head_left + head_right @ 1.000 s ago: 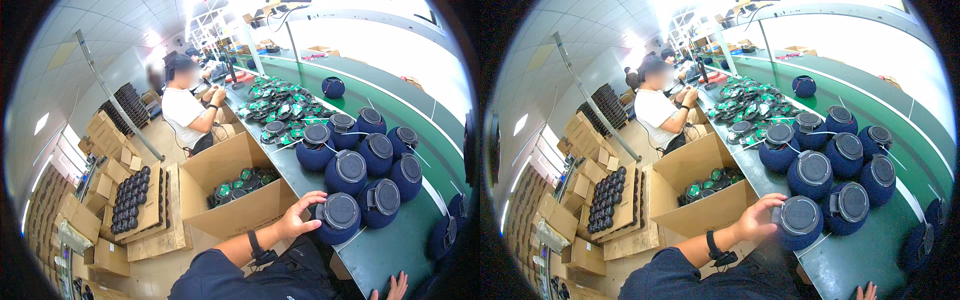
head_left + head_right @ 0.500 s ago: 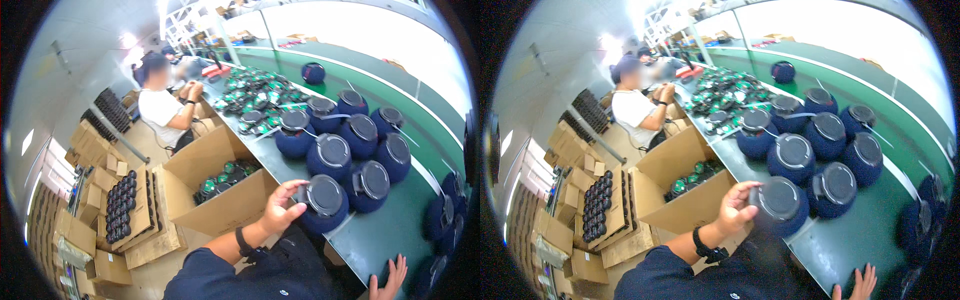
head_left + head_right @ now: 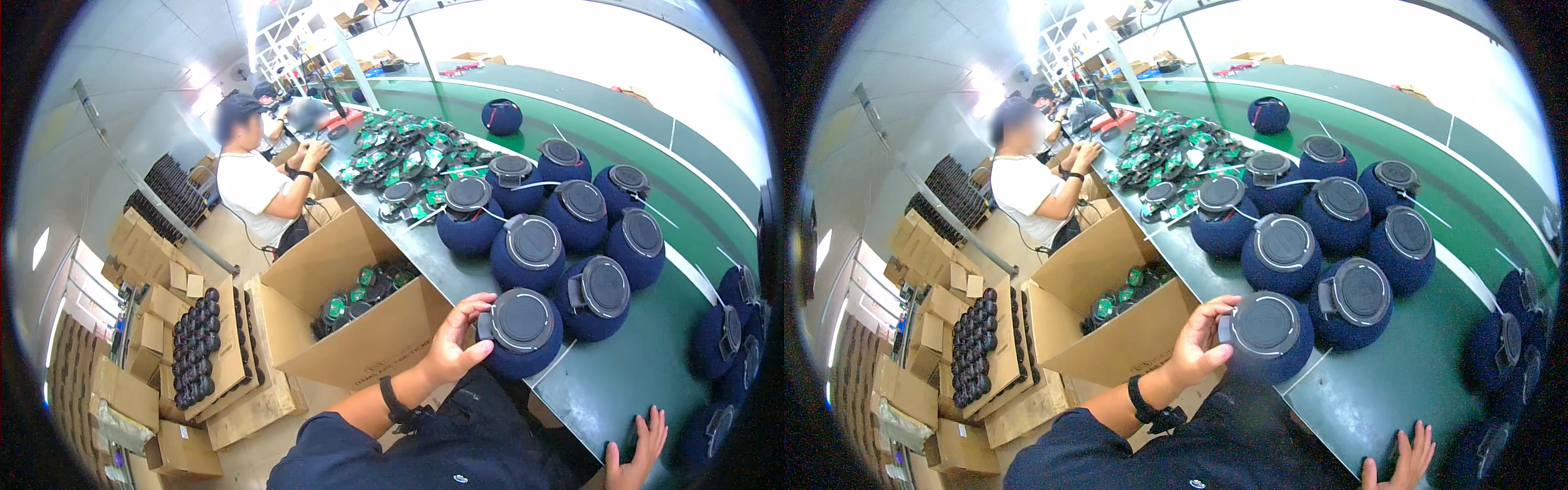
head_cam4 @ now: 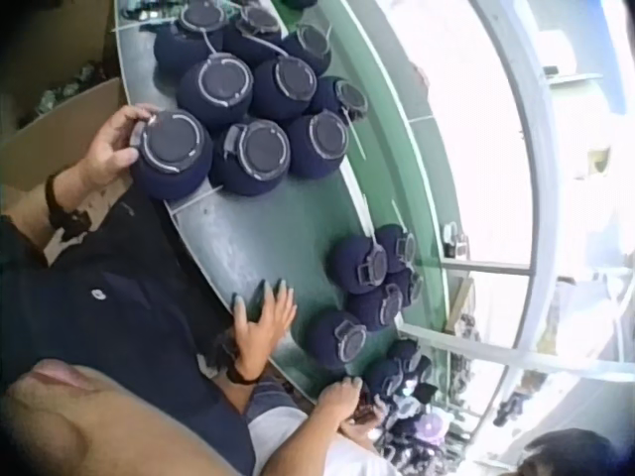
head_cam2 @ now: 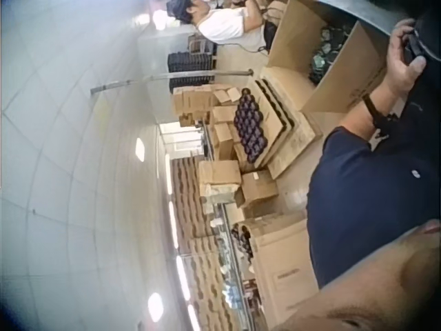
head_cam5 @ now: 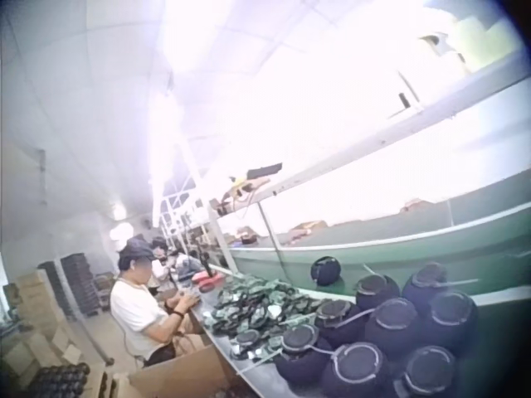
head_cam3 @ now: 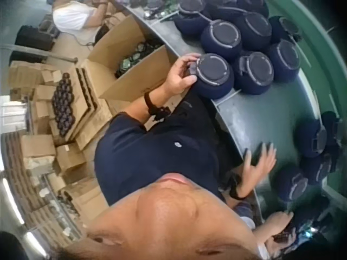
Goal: Connecting circuit board components to a speaker housing on an assembly line.
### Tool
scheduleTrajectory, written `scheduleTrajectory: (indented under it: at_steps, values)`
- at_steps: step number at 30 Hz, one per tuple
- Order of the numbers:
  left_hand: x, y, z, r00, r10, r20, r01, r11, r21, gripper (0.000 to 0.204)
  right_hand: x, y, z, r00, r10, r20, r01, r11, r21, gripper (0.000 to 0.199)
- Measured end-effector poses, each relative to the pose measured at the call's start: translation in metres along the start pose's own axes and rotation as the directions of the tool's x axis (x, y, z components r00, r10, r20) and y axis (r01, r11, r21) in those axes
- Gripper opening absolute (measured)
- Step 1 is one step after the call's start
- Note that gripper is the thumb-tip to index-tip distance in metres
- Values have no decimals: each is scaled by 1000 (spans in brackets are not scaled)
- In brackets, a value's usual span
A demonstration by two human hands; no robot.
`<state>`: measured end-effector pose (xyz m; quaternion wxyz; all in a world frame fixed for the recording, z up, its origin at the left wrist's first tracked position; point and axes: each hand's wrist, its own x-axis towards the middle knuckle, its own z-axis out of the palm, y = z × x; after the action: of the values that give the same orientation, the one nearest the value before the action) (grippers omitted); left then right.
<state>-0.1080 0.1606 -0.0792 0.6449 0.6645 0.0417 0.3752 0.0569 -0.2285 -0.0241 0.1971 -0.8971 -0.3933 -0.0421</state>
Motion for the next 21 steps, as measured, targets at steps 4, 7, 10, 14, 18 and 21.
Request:
scheduleTrajectory:
  at_steps: [4, 7, 10, 14, 18, 21]
  values:
    - [-3, -3, -5, 999, 10, 43, -11, 1000, 18, 64, 1, 1, 2, 1000, -13, -14, 13, 1000, 7, 53]
    - [-1, -2, -5, 999, 25, 34, -25, 1000, 3, 63, 0, 1, 4, 1000, -18, -20, 18, 1000, -5, 54]
    - [0, -3, -5, 999, 33, 23, -33, 999, 10, 62, 3, 1, 3, 1000, -21, -23, 21, 1000, -2, 54]
    - [-2, -13, -7, 999, 38, 31, -40, 997, 59, 64, 3, -2, 2, 1000, -23, -19, 23, 1000, -6, 55]
    - [-3, -11, -7, 999, 16, 30, -16, 1000, 23, 71, -1, 0, 1, 1000, -10, -11, 10, 1000, -10, 54]
    - [4, 6, -10, 1000, 1, -19, 1, 998, 56, 86, -2, -2, -1, 1000, -11, -5, 11, 1000, -8, 54]
